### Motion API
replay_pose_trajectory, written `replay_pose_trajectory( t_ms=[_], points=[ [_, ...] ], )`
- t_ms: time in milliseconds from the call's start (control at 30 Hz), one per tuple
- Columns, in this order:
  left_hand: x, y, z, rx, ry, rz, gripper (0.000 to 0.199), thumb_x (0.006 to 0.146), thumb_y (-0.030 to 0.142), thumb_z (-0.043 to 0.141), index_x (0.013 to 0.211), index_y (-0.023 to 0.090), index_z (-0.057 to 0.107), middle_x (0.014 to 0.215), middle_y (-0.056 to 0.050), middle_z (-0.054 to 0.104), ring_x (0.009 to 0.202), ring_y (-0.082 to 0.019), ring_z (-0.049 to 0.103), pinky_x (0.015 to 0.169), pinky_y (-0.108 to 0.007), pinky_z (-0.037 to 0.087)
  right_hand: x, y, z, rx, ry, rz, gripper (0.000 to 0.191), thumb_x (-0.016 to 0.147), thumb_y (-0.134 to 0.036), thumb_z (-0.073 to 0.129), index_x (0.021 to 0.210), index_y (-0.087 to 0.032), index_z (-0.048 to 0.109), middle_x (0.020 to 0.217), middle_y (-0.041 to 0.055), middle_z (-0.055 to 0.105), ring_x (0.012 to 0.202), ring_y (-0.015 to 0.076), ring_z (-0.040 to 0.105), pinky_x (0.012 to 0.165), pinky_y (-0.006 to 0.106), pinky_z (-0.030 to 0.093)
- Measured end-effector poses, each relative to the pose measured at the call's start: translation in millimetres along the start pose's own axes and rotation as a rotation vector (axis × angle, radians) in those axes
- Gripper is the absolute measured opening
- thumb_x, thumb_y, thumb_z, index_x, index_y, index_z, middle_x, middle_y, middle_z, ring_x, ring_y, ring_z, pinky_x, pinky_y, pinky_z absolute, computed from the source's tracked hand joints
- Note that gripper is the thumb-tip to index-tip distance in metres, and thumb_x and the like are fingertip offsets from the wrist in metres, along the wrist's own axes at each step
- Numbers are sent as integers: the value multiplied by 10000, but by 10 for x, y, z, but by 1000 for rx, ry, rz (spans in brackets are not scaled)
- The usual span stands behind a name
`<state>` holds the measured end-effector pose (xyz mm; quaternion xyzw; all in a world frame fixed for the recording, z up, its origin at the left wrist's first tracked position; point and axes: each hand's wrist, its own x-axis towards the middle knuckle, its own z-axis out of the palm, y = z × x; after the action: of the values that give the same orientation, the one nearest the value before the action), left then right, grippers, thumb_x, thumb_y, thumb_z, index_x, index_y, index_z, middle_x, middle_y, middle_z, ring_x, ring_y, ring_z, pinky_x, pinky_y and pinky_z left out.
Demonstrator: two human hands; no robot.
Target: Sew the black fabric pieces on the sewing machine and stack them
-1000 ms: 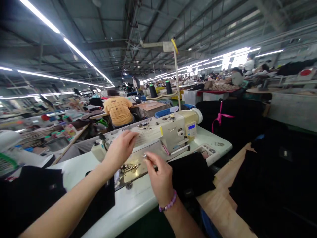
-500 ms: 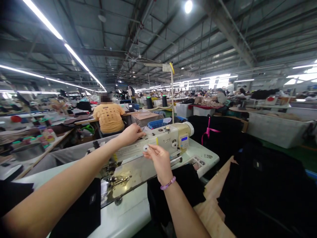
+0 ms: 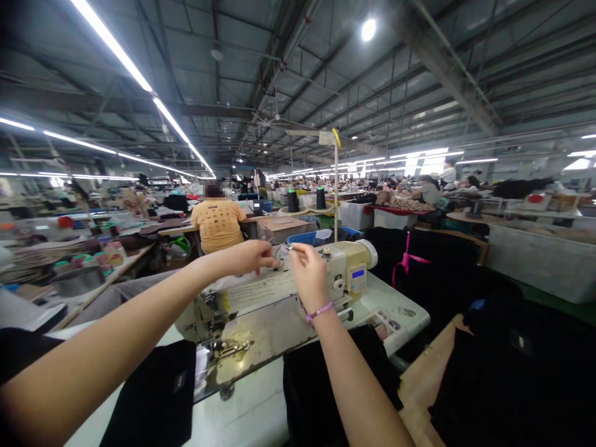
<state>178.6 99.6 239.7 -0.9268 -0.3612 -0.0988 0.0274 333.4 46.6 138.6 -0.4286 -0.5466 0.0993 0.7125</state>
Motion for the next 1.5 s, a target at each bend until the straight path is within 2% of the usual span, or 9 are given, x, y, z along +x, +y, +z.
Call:
replay_pose_trajectory(
  t_ms=[100,200,500,700,867,1033,1200,1333,1500],
  points=[
    [-228,58,108,21,-39,9,180,837,335,653,733,188,658,690,-31,676,664,-191,624,657,-280,453,205,-13,63,-232,-239,-157,125,876,-144,614,920,-198,717,1027,87,740,1015,213,683,968,362,515],
    [-404,129,206,56,8,-13,150,890,250,549,839,166,663,833,-88,702,802,-231,656,739,-312,467,324,-33,122,-432,-448,-260,187,850,-29,611,871,-183,715,987,84,734,995,203,679,961,326,490],
    [-432,109,266,106,121,-142,270,969,241,386,944,160,642,931,-116,708,883,-237,676,807,-328,475,339,-93,53,-730,-687,-389,333,854,32,503,981,-148,753,1103,101,740,1054,192,659,963,276,445],
    [-366,40,226,104,156,-271,351,978,296,340,911,176,663,934,-131,745,870,-249,698,734,-320,472,299,-235,-139,-823,-649,-342,199,952,-186,550,1033,-197,732,1092,72,744,1039,209,649,922,325,431],
    [-388,39,285,116,91,-325,330,907,300,417,792,198,709,905,-123,767,873,-274,719,707,-328,493,388,-146,-253,-867,-578,-212,224,988,-222,508,911,-193,717,938,23,745,883,137,672,779,229,443],
    [-344,115,353,163,90,-363,354,894,299,419,862,178,750,985,-162,770,967,-301,723,792,-363,521,515,-77,1,-982,-487,-113,207,942,-196,537,888,-165,735,1014,93,732,990,197,661,816,258,438],
    [-362,94,284,174,67,-394,353,882,290,431,878,168,763,1011,-181,768,1001,-326,719,818,-389,532,535,-291,324,-1026,-548,-103,228,953,-231,524,941,-205,750,1082,72,747,1048,188,669,851,238,453],
    [-445,75,253,158,36,-391,340,885,319,449,838,206,766,980,-138,780,987,-299,725,812,-353,534,543,-369,219,-1116,-598,-30,203,961,-238,562,945,-149,744,1044,134,739,1030,237,682,887,317,497],
    [-411,150,321,162,41,-364,356,900,315,435,901,207,774,1024,-145,776,999,-295,723,835,-365,534,663,-285,212,-1215,-649,71,357,964,-364,641,1252,-158,597,1258,104,622,1063,231,650,898,436,566]
  ],
)
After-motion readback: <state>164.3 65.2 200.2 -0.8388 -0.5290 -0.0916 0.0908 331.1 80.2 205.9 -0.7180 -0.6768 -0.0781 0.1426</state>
